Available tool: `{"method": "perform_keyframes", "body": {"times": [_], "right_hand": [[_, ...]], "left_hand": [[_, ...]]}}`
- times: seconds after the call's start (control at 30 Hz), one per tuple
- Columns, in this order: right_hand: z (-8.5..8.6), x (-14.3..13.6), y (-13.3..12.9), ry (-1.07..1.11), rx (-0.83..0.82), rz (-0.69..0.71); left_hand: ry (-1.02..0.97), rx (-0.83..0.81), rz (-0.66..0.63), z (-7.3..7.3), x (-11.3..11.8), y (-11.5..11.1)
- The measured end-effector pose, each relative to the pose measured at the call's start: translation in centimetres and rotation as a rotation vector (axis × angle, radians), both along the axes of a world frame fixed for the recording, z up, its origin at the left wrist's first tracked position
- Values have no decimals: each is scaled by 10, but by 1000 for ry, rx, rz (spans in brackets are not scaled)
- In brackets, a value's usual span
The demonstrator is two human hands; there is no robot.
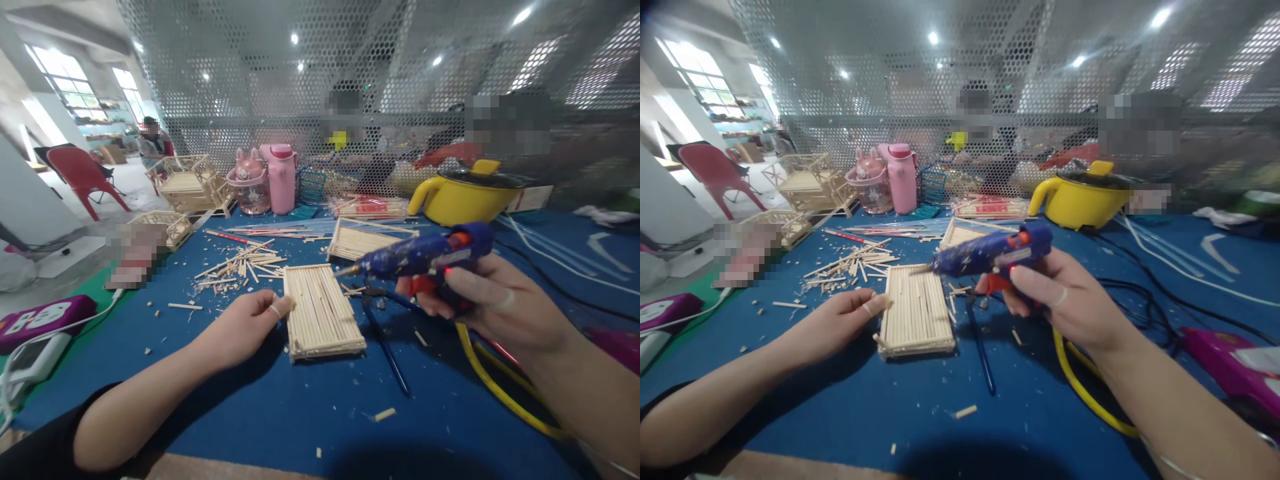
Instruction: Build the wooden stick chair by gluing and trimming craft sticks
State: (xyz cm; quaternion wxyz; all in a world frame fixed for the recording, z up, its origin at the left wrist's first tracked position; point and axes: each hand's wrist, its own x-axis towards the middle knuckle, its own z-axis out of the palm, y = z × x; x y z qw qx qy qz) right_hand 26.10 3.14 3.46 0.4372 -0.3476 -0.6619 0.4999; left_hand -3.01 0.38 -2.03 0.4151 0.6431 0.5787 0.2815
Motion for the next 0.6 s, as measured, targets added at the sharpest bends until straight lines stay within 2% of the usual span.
{"method": "perform_keyframes", "body": {"times": [0.1,0.27,0.47,0.6], "right_hand": [[8,6,6,87,48,-119],[8,14,13,102,59,-173],[6,4,4,-45,51,-74],[2,-3,0,-58,25,-34]], "left_hand": [[55,99,48,2,-4,3],[-9,141,29,2,-6,7],[-181,139,-162,15,-8,-3],[-247,68,-191,19,-8,-6]]}}
